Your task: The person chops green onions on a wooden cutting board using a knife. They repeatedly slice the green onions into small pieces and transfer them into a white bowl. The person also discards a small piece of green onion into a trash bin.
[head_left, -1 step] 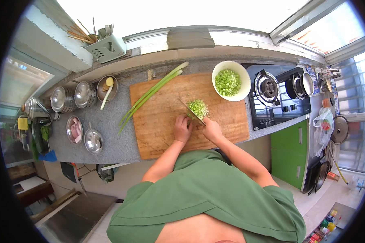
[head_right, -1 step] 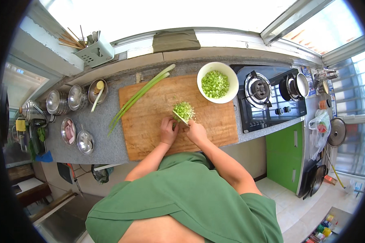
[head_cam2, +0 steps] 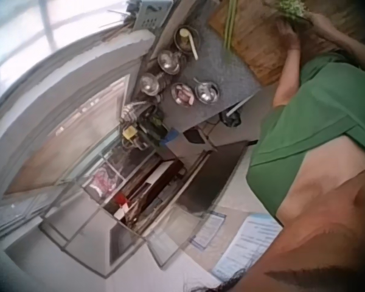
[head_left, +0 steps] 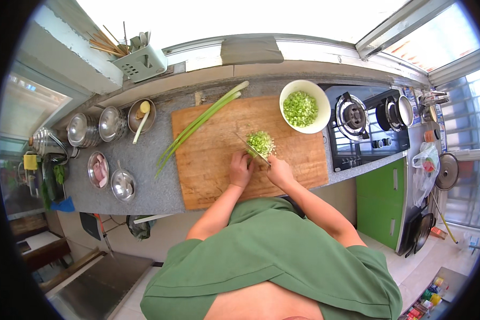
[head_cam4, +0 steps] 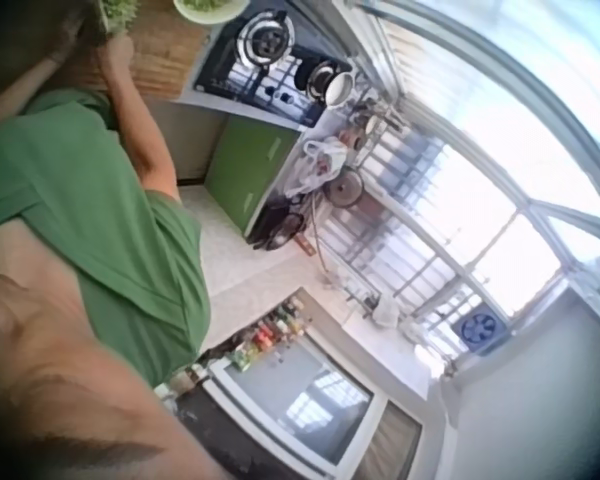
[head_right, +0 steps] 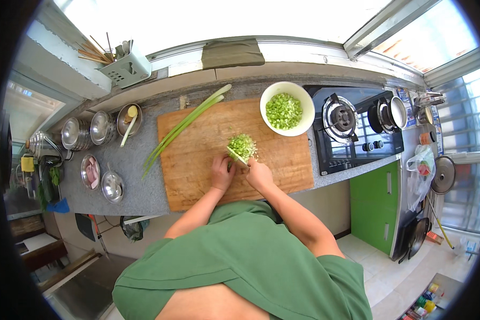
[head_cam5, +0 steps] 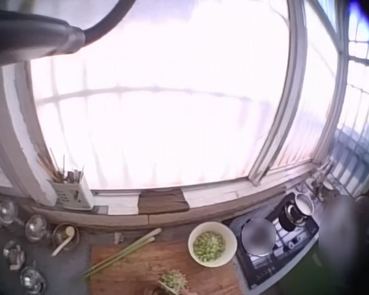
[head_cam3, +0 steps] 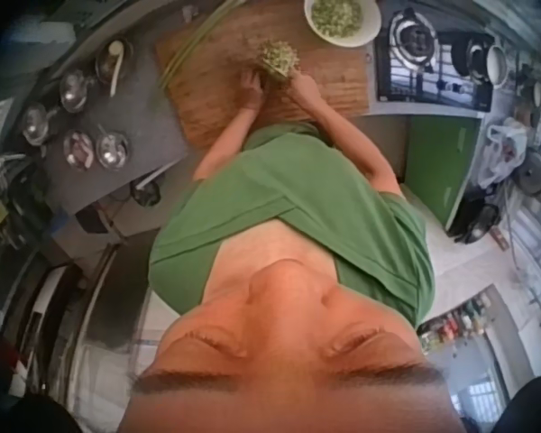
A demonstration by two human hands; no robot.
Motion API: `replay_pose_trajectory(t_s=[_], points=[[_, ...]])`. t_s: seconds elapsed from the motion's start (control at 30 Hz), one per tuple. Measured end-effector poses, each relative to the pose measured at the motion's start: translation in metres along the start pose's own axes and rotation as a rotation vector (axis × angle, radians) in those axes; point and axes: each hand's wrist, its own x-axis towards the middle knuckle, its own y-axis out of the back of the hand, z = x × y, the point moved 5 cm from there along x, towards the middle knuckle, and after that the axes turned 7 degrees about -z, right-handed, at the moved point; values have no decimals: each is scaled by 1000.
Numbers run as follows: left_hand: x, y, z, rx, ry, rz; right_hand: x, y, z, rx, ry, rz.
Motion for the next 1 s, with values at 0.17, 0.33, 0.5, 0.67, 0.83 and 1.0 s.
replay_pose_trajectory(t_s=[0.17,0.33,0.5,0.67,0.83,1.0], points=[[-1,2,2,-12,7,-2,-7,8,-14,-87,-53,-83],[-4,-3,-2,8,17,-10,4,3,-10,-137,-41,-136],[-1,2,3,8,5,-16,7,-7,-9,-89,-86,-77],[-2,1,0,2,1,-10,0,-3,-2,3,-9,-1],[-1,2,3,-17,-1,-17,-8,-1,-7,-54,-36,-41],[-4,-2,-1,1,14,-22,12,-13,-2,-115,-18,-99]])
